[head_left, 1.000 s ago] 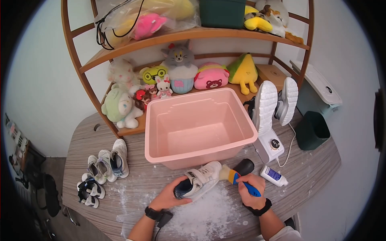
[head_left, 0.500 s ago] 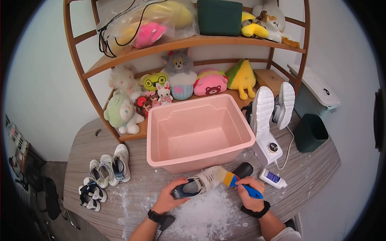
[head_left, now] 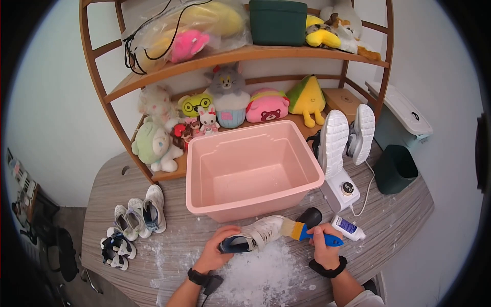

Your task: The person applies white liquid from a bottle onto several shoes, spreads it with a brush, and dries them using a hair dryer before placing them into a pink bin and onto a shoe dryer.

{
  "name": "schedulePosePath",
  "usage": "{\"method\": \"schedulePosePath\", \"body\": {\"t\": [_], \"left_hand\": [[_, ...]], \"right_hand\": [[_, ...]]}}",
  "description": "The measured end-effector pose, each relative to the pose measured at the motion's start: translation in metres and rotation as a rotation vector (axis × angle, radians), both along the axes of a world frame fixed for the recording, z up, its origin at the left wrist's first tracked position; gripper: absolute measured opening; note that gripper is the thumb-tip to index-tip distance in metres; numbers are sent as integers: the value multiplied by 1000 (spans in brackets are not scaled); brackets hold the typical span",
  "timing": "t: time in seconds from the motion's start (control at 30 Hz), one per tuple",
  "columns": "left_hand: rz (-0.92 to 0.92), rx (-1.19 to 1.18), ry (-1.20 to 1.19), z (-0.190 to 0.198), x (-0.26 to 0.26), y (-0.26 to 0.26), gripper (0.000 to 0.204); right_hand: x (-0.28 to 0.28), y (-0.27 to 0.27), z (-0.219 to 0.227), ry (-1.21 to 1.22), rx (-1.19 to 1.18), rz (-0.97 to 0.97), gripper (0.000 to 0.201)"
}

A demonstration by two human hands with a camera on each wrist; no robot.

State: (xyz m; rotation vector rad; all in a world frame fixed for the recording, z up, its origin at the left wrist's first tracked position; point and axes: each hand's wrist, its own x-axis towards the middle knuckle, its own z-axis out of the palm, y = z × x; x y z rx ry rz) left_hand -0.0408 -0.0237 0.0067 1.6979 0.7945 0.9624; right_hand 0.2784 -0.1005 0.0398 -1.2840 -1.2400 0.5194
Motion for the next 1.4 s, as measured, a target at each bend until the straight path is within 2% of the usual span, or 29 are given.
{"method": "schedulePosePath", "body": {"t": [0.07,0.1,0.17,0.2,0.27,0.5,0.73,0.8,0.93,1.0,1.03,1.07,1.13,1.27,1.4], "left_hand": [[-14,11,9,4,0,1,67],[-28,28,18,6,0,1,68],[-31,47,28,5,-1,2,68],[-38,67,38,5,-2,3,67],[-46,55,42,6,-2,4,67],[-59,-9,21,1,-2,3,63],[-56,-48,8,-2,-2,3,61],[-56,0,3,-2,-3,3,61],[-28,25,11,-1,-1,3,55],[-27,15,4,-1,-1,2,56],[-27,14,3,-2,-1,3,56],[-26,9,0,-2,-2,2,56],[-24,-3,-5,-3,-1,1,56],[-24,7,1,0,-1,1,54],[-57,33,46,6,-3,2,47]], "right_hand": [[-2,-4,6,223,-59,11,18],[-5,-4,7,223,-60,13,18],[-11,-4,7,474,-9,93,18],[-11,-4,6,474,-6,96,18],[-11,-3,4,203,-82,213,26],[-16,-5,13,117,-112,6,37],[-3,-7,9,73,-117,-77,47],[-1,-7,7,289,-72,-99,29],[-12,-4,8,363,24,-48,38],[-21,-7,10,461,10,183,17],[-21,-8,10,321,-53,239,13],[-22,-7,9,321,-56,238,13],[-24,-7,8,173,-174,260,10],[-28,-8,13,189,-185,134,14],[-29,-8,13,120,-153,124,17]]}}
